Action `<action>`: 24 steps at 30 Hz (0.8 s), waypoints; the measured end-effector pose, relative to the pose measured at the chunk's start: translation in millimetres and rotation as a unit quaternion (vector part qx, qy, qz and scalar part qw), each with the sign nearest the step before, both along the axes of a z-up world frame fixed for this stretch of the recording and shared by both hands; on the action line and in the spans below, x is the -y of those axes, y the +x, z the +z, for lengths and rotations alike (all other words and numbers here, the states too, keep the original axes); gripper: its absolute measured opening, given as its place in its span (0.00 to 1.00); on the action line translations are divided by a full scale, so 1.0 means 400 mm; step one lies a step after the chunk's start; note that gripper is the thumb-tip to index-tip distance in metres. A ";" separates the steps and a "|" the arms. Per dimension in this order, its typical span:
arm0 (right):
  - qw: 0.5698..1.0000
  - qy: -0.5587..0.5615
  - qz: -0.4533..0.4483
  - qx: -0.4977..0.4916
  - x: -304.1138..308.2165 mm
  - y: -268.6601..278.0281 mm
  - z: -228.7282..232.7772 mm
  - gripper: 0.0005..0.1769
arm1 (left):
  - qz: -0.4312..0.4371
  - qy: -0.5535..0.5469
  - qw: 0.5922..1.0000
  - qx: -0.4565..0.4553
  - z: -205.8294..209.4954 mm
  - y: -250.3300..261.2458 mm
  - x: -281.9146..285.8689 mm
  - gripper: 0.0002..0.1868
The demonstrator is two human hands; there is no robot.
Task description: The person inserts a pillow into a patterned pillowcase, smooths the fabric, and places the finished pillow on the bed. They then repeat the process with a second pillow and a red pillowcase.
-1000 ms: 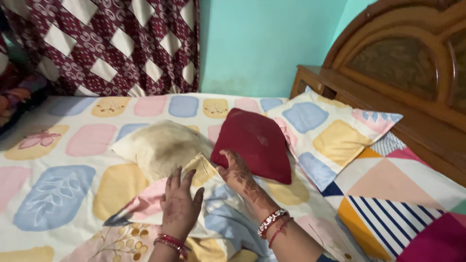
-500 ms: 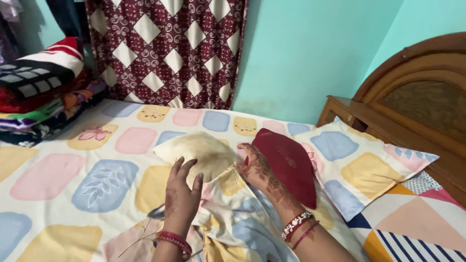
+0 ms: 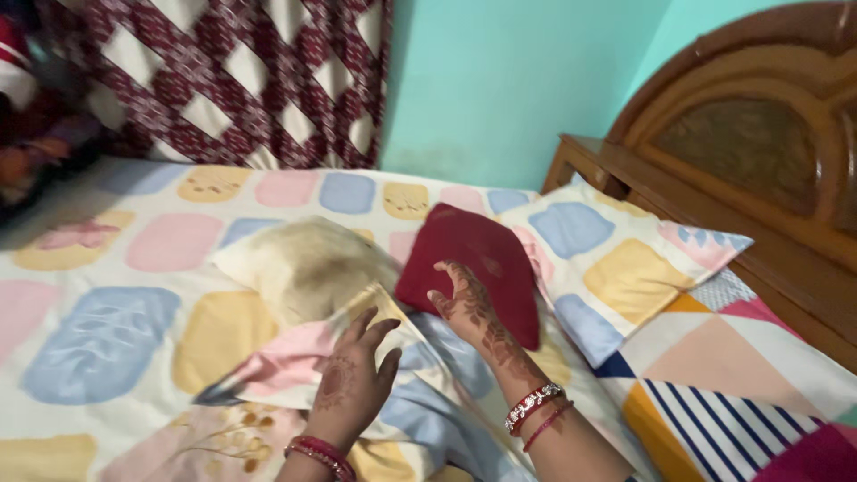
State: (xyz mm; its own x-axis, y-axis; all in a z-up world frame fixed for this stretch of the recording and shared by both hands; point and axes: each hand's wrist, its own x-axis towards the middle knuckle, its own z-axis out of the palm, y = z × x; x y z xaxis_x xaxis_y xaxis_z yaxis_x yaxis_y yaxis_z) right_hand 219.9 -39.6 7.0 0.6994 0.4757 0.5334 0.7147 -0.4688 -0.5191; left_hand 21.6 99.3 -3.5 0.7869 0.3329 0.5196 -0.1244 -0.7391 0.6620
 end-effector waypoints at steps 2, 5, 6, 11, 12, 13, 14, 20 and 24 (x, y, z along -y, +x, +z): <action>1.000 -0.013 -0.013 0.004 0.063 0.043 -0.044 0.29 | -0.029 0.037 0.999 -0.014 -0.023 0.038 0.034 0.26; 1.000 -0.017 -0.025 -0.007 0.140 0.098 -0.119 0.28 | -0.018 0.076 0.991 -0.111 -0.050 0.103 0.065 0.29; 0.999 -0.014 -0.032 -0.013 0.163 0.115 -0.146 0.29 | -0.019 0.093 0.989 -0.115 -0.059 0.128 0.073 0.29; 0.999 -0.014 -0.033 -0.017 0.257 0.225 -0.288 0.31 | -0.012 0.142 0.981 -0.135 -0.142 0.311 0.074 0.32; 0.999 -0.030 -0.040 -0.006 0.280 0.249 -0.319 0.32 | -0.002 0.137 0.984 -0.115 -0.178 0.357 0.072 0.33; 0.998 -0.046 -0.044 0.003 0.298 0.271 -0.347 0.33 | 0.010 0.132 0.987 -0.096 -0.220 0.397 0.065 0.35; 0.997 -0.063 -0.048 0.012 0.312 0.289 -0.371 0.34 | 0.023 0.126 0.989 -0.078 -0.266 0.434 0.056 0.37; 0.972 -0.179 -0.140 -0.051 0.284 0.365 -0.372 0.54 | 0.041 -0.070 0.995 -0.059 -0.462 0.679 -0.053 0.47; 0.894 -0.287 -0.246 -0.241 0.210 0.390 -0.329 0.61 | 0.024 -0.220 0.975 -0.021 -0.494 0.762 -0.125 0.41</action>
State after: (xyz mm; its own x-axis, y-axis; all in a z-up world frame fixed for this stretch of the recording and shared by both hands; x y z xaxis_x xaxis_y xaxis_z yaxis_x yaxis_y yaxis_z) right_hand 375.8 -123.5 -124.5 0.9823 0.1450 -0.1188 0.1063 -0.9529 -0.2841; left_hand 326.4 149.2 -201.1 0.7830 0.5528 0.2851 -0.0624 -0.3862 0.9203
